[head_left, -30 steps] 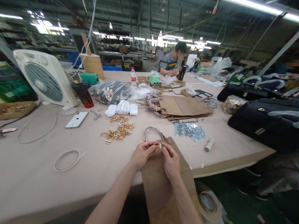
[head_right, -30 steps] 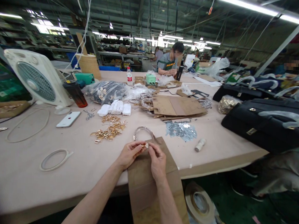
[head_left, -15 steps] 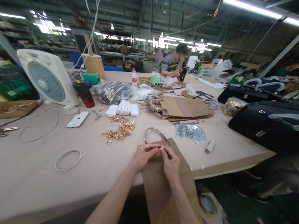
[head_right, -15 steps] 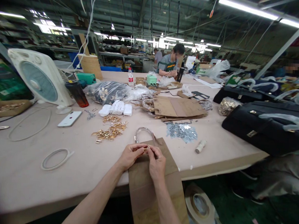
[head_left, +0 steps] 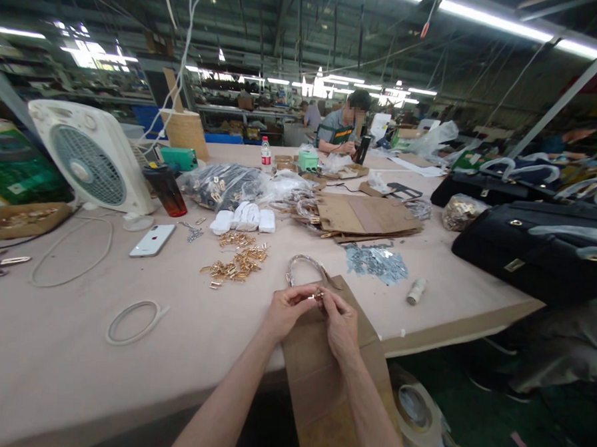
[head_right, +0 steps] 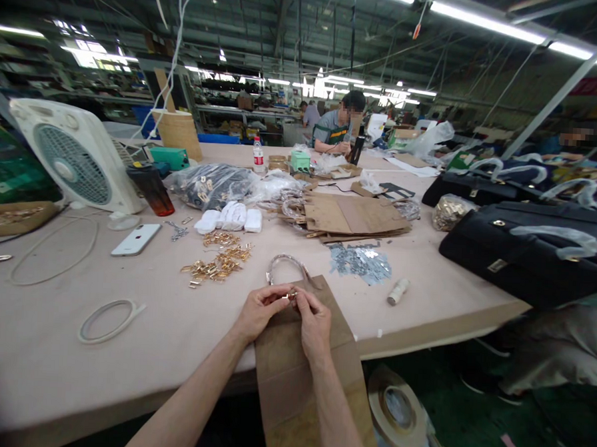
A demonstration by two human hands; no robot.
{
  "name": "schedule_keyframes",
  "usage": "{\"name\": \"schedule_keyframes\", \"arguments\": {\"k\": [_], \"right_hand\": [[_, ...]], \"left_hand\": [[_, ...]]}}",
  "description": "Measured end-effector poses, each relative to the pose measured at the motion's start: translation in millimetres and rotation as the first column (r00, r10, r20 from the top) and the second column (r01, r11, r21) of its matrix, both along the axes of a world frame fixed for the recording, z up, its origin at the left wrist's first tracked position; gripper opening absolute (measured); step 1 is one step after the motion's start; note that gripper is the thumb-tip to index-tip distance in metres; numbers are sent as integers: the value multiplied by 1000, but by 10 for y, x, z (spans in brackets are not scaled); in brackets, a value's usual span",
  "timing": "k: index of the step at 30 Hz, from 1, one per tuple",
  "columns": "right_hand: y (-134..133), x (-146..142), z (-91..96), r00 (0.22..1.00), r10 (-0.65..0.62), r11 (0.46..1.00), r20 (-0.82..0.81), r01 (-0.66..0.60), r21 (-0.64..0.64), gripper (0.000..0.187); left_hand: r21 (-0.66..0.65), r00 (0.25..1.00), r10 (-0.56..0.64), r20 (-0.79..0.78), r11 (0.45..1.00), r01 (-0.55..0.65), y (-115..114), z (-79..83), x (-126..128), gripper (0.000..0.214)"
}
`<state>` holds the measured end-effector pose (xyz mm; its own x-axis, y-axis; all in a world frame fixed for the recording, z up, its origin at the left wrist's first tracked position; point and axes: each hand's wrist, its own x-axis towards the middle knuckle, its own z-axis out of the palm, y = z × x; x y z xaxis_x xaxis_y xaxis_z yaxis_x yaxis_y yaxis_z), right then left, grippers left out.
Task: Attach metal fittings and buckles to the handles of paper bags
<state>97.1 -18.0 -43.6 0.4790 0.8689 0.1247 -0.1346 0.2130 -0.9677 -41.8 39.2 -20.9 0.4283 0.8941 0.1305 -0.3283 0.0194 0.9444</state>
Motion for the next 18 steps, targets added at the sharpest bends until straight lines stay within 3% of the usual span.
{"name": "schedule_keyframes", "arguments": {"k": [11, 15, 18], "right_hand": [[-35, -27, 107, 974, -38, 999, 223, 42, -12, 40], [-14, -38, 118, 982, -12, 999, 191, 19, -31, 43], [14, -35, 106, 996, 43, 998, 82, -39, -44, 44]], "left_hand": [[52, 999, 10, -39, 999, -8, -13, -19, -6, 27], [45, 999, 9, -38, 999, -8, -21, -37, -1, 32], [-2, 1000, -26, -10, 1000, 26, -35, -38, 17, 50]]}}
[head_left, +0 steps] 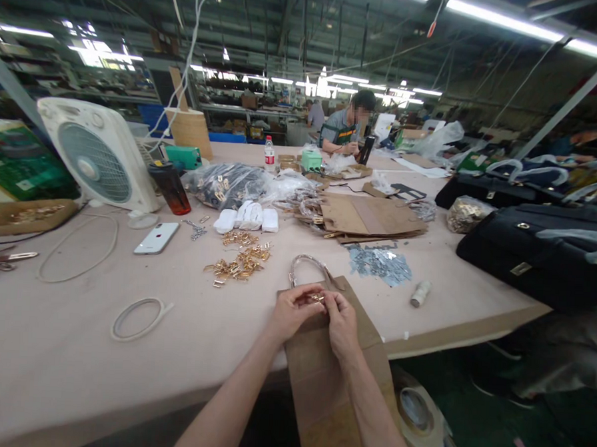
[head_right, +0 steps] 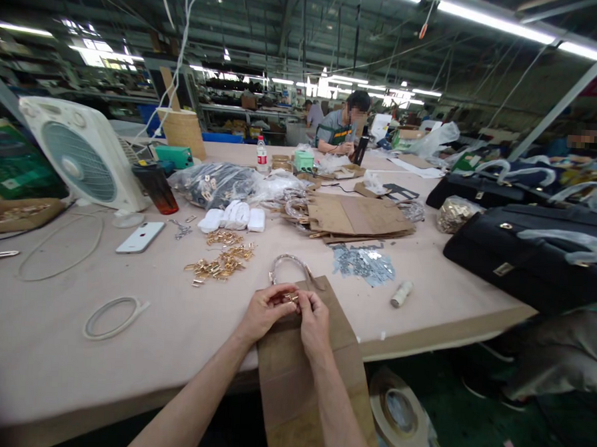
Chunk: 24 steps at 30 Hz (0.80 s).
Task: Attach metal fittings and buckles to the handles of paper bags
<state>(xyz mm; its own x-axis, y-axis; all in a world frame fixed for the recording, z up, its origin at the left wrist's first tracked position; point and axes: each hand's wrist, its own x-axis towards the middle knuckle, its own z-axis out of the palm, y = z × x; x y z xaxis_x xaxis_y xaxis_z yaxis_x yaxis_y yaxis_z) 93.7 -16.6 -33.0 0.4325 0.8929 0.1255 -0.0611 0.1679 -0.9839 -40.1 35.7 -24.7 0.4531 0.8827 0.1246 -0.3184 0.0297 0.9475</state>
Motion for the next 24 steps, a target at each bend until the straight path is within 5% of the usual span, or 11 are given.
{"name": "schedule_keyframes", "arguments": {"k": [3, 7, 24], "right_hand": [[28, 32, -20, 984, 54, 999, -170, -53, 8, 44], [50, 79, -35, 937, 115, 993, -329, -116, 18, 42], [21, 21, -70, 960, 110, 994, -259, -101, 48, 46]], "left_hand": [[-28, 997, -63, 46, 998, 64, -8, 5, 16, 62], [6, 993, -109, 45, 994, 109, 1, 6, 17, 51], [83, 994, 98, -44, 992, -94, 38, 42, -2, 29]]}}
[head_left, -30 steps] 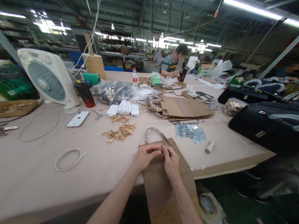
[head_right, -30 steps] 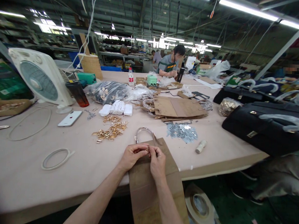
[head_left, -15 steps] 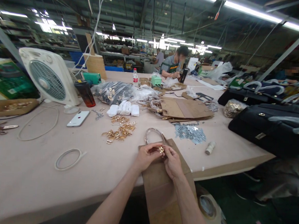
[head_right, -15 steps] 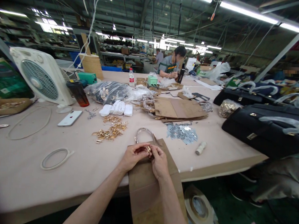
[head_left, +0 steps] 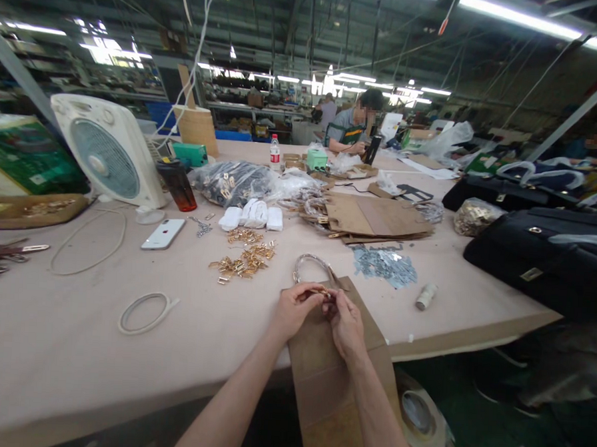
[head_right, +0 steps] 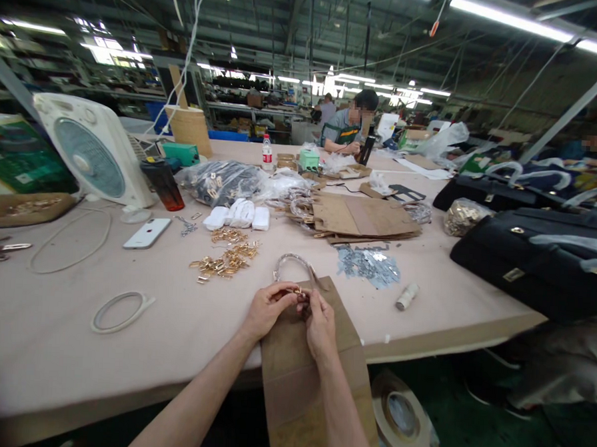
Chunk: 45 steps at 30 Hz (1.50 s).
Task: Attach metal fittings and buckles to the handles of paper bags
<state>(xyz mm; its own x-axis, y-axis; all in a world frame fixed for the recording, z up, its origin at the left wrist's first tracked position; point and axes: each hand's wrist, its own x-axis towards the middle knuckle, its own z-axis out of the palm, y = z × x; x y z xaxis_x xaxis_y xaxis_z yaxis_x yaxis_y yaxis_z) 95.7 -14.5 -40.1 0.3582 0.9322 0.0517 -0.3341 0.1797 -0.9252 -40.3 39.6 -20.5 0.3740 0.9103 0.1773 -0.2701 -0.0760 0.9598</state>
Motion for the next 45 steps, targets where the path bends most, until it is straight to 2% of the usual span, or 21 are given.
{"name": "schedule_keyframes", "arguments": {"k": [6, 14, 22, 26, 28, 31, 33, 35, 37, 40, 45], "right_hand": [[-70, -20, 60, 975, -9, 1000, 221, 5, 20, 42], [-98, -32, 99, 974, -45, 999, 223, 38, 37, 37], [-94, 7, 50, 967, -111, 993, 228, 115, -4, 38], [-63, 29, -2, 963, -105, 994, 246, 100, 32, 37], [-42, 35, -28, 960, -132, 991, 249, 130, 22, 40], [-8, 29, -67, 971, -170, 985, 169, 171, 8, 43], [8, 21, -84, 984, -154, 988, 88, 152, 23, 42], [14, 14, -90, 990, -128, 992, 54, 127, 28, 42], [14, 13, -87, 991, -118, 993, 64, 116, 24, 42], [11, 15, -73, 992, -106, 994, 63, 105, 24, 40], [19, 23, -43, 990, -115, 991, -77, 120, 64, 34]], "left_hand": [[-54, 999, 47, 10, 997, -46, -1, 11, 2, 32], [-57, 999, 35, -9, 998, -36, -5, 9, 7, 30], [144, 990, -6, -139, 989, 27, -7, 29, -32, 22], [126, 992, -29, -120, 991, 44, -19, 35, -27, 31], [61, 998, 7, -61, 998, -3, -33, 23, -17, 39], [-13, 982, 190, 2, 982, -190, -54, -17, -18, 45], [-9, 932, 362, -11, 932, -362, -67, -56, -44, 40], [13, 856, 516, -48, 857, -516, -86, -103, -94, 35], [10, 789, 610, -76, 791, -611, -120, -148, -160, 35], [-54, 765, 635, -110, 765, -642, -202, -181, -265, 42], [-137, 817, 538, -208, 811, -569, -316, -72, -369, 49]]}}
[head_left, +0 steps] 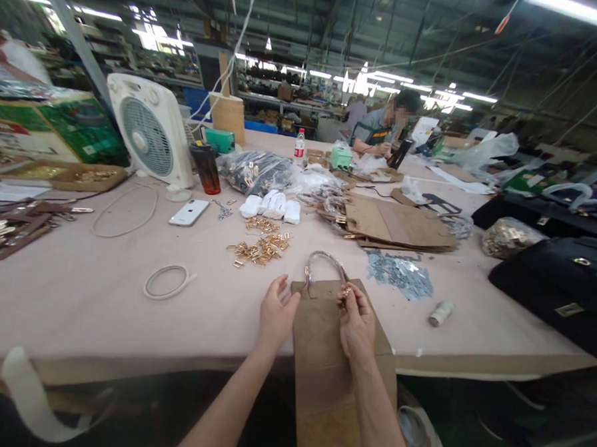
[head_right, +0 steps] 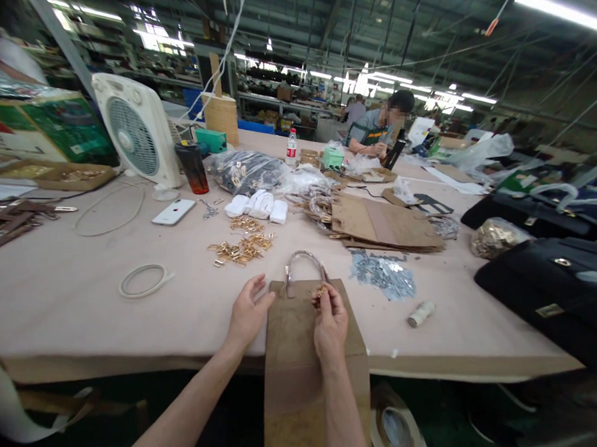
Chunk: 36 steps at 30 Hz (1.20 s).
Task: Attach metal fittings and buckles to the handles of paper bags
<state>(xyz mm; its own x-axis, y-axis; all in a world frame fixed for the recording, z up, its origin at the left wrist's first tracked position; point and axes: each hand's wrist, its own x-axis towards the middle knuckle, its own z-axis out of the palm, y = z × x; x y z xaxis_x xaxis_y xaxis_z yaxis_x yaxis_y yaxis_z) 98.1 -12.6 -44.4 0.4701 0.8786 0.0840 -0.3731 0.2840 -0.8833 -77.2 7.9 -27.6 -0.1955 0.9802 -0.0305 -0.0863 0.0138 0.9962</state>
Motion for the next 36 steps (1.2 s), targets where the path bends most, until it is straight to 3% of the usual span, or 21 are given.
{"name": "schedule_keyframes", "arguments": {"k": [4, 9, 11, 13, 15, 17, 19, 25, 28, 32, 34, 36], "right_hand": [[1, 31, 19, 986, -70, 995, -150, 78, 54, 30], [-1, 68, 18, 973, -85, 992, -215, 103, 73, 30], [-4, 69, 25, 975, -72, 993, -208, 90, 79, 31], [-10, 63, 42, 981, -68, 992, -183, 85, 89, 31], [-20, 51, 66, 987, -67, 992, -143, 82, 99, 31], [-33, 38, 87, 993, -68, 991, -100, 79, 104, 32], [-52, 23, 96, 995, -68, 992, -70, 75, 104, 32], [-148, -16, 36, 996, -90, 992, 11, 89, 84, 33], [-163, 45, 52, 962, -146, 989, 231, 143, 27, 37], [-74, 261, 196, 762, -152, 988, 629, 137, 73, 36], [-4, 377, 260, 677, -137, 990, 723, 80, 113, 33], [55, 464, 282, 641, -116, 992, 758, 35, 122, 28]], "left_hand": [[-84, 999, -50, -5, 995, 50, 56, 86, -12, 64], [-147, 989, -63, 135, 986, 82, 227, 61, 3, 76], [-129, 959, -157, 236, 973, 191, 277, 84, 21, 69], [-104, 864, -344, 368, 908, 406, 311, 132, 52, 56], [-84, 697, -499, 515, 779, 621, 337, 176, 97, 47], [-87, 543, -536, 646, 655, 751, 362, 188, 146, 44], [-104, 463, -498, 733, 591, 800, 388, 166, 188, 45], [-180, 477, -392, 786, 594, 784, 436, 55, 220, 49], [-194, 481, -374, 793, 593, 781, 440, 41, 223, 47], [-204, 480, -363, 799, 587, 783, 441, 64, 231, 46], [-213, 491, -357, 795, 593, 777, 441, 83, 233, 45], [-219, 499, -352, 792, 599, 770, 441, 101, 235, 45]]}}
